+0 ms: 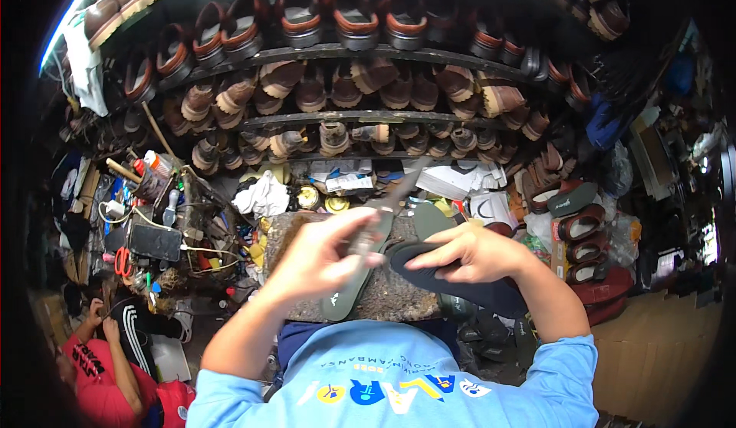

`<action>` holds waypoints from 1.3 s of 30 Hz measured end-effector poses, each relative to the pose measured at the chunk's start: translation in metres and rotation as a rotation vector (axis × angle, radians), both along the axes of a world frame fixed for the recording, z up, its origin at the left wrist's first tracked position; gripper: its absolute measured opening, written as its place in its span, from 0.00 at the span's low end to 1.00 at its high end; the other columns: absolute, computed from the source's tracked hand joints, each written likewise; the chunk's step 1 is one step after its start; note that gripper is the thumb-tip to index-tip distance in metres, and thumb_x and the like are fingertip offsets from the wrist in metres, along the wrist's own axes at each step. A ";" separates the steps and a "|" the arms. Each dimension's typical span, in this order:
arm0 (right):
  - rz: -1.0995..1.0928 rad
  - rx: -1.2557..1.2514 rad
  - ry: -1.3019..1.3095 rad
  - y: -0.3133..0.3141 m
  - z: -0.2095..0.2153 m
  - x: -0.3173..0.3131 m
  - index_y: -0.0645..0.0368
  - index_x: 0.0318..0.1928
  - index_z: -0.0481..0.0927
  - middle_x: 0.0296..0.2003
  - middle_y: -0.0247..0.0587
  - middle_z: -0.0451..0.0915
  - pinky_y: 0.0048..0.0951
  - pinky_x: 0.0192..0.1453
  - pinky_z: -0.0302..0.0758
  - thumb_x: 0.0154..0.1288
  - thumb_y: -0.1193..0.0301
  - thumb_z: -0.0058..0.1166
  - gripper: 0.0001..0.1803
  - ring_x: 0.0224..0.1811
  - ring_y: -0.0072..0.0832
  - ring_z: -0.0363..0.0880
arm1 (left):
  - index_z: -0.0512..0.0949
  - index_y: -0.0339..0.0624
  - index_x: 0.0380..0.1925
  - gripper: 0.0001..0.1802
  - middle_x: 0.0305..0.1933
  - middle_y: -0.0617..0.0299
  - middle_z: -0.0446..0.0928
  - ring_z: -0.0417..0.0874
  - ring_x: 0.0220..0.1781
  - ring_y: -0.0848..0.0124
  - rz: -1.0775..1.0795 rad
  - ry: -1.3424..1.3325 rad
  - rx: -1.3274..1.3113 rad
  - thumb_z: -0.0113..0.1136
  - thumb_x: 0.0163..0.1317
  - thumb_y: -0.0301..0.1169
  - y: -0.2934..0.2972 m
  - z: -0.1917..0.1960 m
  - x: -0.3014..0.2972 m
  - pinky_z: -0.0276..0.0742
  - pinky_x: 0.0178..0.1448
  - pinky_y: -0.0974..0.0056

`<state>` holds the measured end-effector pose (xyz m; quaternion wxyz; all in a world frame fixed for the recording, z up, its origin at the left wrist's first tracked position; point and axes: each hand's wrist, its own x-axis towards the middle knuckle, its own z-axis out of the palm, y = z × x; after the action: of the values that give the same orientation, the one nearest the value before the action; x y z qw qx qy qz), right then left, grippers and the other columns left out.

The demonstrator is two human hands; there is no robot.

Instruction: The person trims excess material from shoe insoles using scissors.

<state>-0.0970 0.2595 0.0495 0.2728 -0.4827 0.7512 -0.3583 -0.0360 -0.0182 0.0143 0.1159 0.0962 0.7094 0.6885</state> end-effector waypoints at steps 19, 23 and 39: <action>-0.576 -1.070 -0.818 -0.012 -0.104 0.042 0.62 0.68 0.63 0.62 0.49 0.72 0.50 0.72 0.64 0.53 0.59 0.72 0.46 0.67 0.40 0.70 | 0.72 0.37 0.59 0.32 0.40 0.64 0.79 0.80 0.40 0.78 0.435 -0.123 0.332 0.73 0.53 0.22 0.025 -0.039 -0.013 0.79 0.48 0.72; -1.009 -1.120 -0.746 -0.095 -0.085 0.036 0.64 0.52 0.76 0.46 0.42 0.81 0.32 0.51 0.82 0.57 0.91 0.59 0.22 0.46 0.31 0.82 | 0.71 0.38 0.61 0.34 0.42 0.63 0.79 0.80 0.44 0.78 0.428 -0.035 0.276 0.74 0.55 0.24 0.026 -0.034 -0.015 0.79 0.51 0.71; -1.257 -1.440 -0.836 -0.105 -0.052 0.019 0.58 0.52 0.77 0.44 0.39 0.82 0.34 0.46 0.87 0.60 0.87 0.60 0.20 0.41 0.31 0.85 | 0.66 0.35 0.69 0.44 0.56 0.54 0.80 0.84 0.54 0.65 0.124 0.063 -0.171 0.60 0.43 0.20 0.035 -0.058 0.049 0.78 0.61 0.62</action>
<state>-0.0780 0.1546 -0.0023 -0.0772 0.1094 0.3214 -0.9374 0.0131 0.0171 -0.0437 0.0585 0.0637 0.7734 0.6280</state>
